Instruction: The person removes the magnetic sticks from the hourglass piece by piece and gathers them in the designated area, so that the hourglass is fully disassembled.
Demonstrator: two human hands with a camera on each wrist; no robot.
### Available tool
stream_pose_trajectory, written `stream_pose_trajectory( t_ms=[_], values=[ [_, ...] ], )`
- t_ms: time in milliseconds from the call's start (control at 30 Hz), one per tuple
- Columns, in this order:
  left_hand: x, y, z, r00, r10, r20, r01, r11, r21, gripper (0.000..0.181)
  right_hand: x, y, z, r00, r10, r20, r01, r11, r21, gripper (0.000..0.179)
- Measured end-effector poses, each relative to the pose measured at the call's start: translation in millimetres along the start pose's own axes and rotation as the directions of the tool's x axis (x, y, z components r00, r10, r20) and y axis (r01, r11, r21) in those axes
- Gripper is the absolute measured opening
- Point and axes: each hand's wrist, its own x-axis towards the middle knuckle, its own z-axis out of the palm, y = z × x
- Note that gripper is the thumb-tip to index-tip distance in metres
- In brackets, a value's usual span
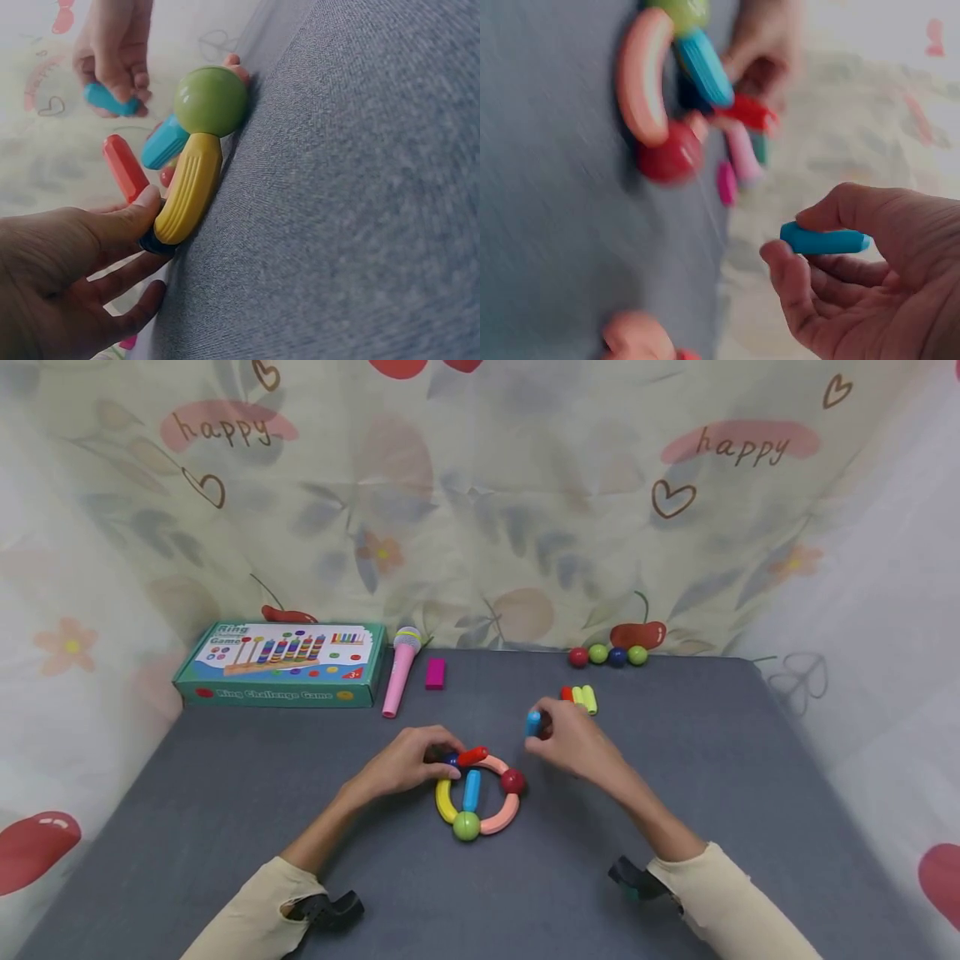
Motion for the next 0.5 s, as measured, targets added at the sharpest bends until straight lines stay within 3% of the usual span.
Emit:
stream_pose_trajectory(
  t_ms=[133, 267, 367, 500],
  values=[
    [1.5, -0.3, 0.5, 1.000, 0.018, -0.002, -0.018, 1.000, 0.005, 0.030, 14.9, 22.3, -35.7, 0.995, 0.094, -0.035, -0.096, 0.994, -0.047, 0.035],
    [2.3, -0.8, 1.5, 0.999, 0.036, -0.011, -0.036, 0.999, 0.006, 0.030, 32.5, 61.4, -60.1, 0.972, 0.235, -0.020, -0.236, 0.967, -0.096, 0.054],
    [3.0, -0.9, 1.7, 0.999, 0.039, -0.017, -0.039, 0.999, 0.005, 0.030, 39.8, 90.8, -63.2, 0.944, 0.330, 0.006, -0.327, 0.938, -0.110, 0.054],
    [5.4, 0.4, 1.6, 0.999, 0.050, -0.014, -0.050, 0.999, 0.008, 0.030, 41.4, 117.3, -55.8, 0.918, 0.393, 0.046, -0.386, 0.915, -0.118, 0.048]
  ],
)
